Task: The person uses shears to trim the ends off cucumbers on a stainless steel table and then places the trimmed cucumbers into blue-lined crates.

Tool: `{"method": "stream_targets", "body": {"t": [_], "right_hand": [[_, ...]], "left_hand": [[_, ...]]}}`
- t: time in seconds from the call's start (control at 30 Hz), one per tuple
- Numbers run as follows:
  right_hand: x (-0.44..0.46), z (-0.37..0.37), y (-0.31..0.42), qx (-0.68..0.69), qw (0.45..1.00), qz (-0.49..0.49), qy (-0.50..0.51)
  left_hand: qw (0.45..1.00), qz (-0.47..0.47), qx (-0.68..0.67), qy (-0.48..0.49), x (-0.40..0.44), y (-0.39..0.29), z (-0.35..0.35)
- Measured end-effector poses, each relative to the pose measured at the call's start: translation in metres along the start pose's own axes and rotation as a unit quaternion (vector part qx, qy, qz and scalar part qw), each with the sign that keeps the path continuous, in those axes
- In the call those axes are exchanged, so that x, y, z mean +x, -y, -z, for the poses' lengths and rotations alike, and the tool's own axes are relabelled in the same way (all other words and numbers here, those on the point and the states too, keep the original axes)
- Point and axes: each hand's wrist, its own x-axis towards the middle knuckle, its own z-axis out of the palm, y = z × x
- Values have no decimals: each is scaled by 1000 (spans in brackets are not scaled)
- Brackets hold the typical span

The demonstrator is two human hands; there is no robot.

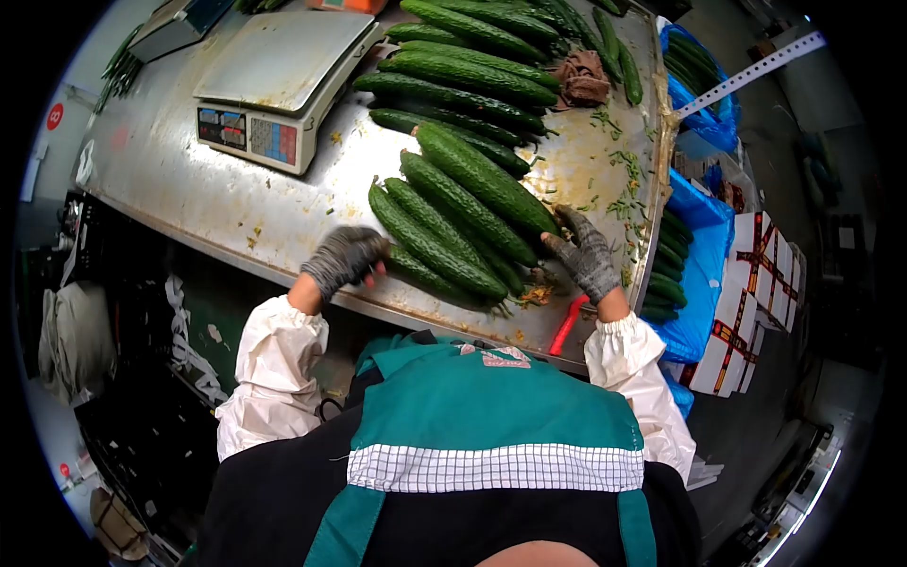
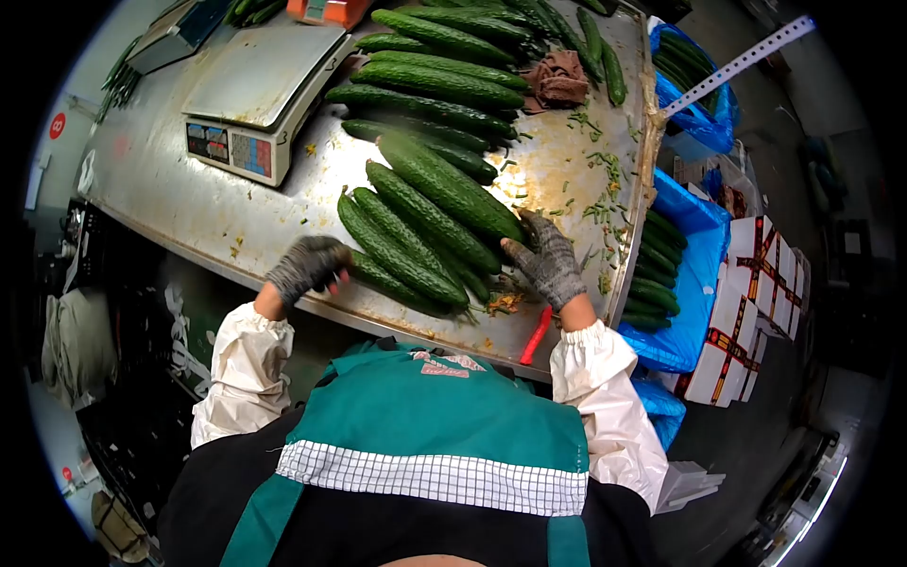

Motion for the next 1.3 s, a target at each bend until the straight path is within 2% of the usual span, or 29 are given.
{"method": "stream_targets", "body": {"t": [0.1, 0.17, 0.23, 0.3, 0.33, 0.4, 0.43, 0.5, 0.53, 0.57, 0.6, 0.67, 0.7, 0.73, 0.77, 0.9, 0.93, 0.97, 1.03, 1.17, 1.23, 1.27, 1.3], "right_hand": [[-26, -1, -18, 26, 998, -12, -55], [-50, -4, -31, 158, 978, -55, -121], [-79, -5, -33, 209, 964, -46, -157], [-110, -5, -42, 220, 947, -170, -162], [-126, -11, -46, 219, 945, -175, -168], [-153, -31, -57, 87, 950, -154, -257], [-165, -41, -63, 42, 945, -150, -286], [-175, -56, -52, 129, 924, -139, -333], [-175, -60, -36, 198, 903, -146, -353], [-176, -67, -37, 198, 899, -153, -359], [-177, -75, -43, 90, 924, -133, -347], [-174, -74, -32, -19, 934, -124, -335], [-170, -68, -24, -109, 936, -165, -291], [-165, -62, -16, -195, 928, -205, -241], [-160, -62, -16, -194, 926, -212, -243], [-141, -64, -9, -219, 917, -281, -181], [-138, -65, -10, -235, 910, -294, -175], [-136, -66, -10, -252, 903, -306, -169], [-137, -60, -12, -257, 903, -306, -159], [-132, -57, -11, -263, 897, -308, -179], [-127, -53, -10, -248, 892, -338, -170], [-127, -55, -19, -248, 889, -339, -180], [-129, -56, -26, -248, 891, -337, -178]], "left_hand": [[958, -185, 3, -220, 23, -15, 7], [859, -396, 164, -278, 32, -43, 3], [829, -435, 287, -205, 28, -83, -10], [712, -527, 431, -175, 49, -107, -26], [711, -531, 430, -168, 60, -119, -33], [685, -511, 520, 16, 79, -138, -46], [682, -514, 520, 21, 84, -145, -51], [675, -403, 602, 139, 93, -157, -60], [623, -441, 633, 126, 100, -156, -63], [617, -445, 635, 134, 105, -155, -63], [615, -422, 653, 134, 111, -155, -65], [598, -402, 682, 125, 109, -156, -72], [590, -408, 684, 133, 109, -160, -76], [603, -362, 695, 150, 106, -166, -78], [615, -313, 705, 166, 104, -169, -80], [620, -343, 679, 192, 107, -170, -77], [641, -292, 676, 217, 106, -173, -78], [642, -290, 676, 216, 109, -170, -74], [668, -362, 597, 259, 116, -162, -65], [680, -344, 578, 292, 130, -159, -61], [664, -379, 576, 289, 141, -154, -63], [678, -321, 573, 332, 147, -155, -65], [679, -319, 572, 330, 152, -153, -64]]}}
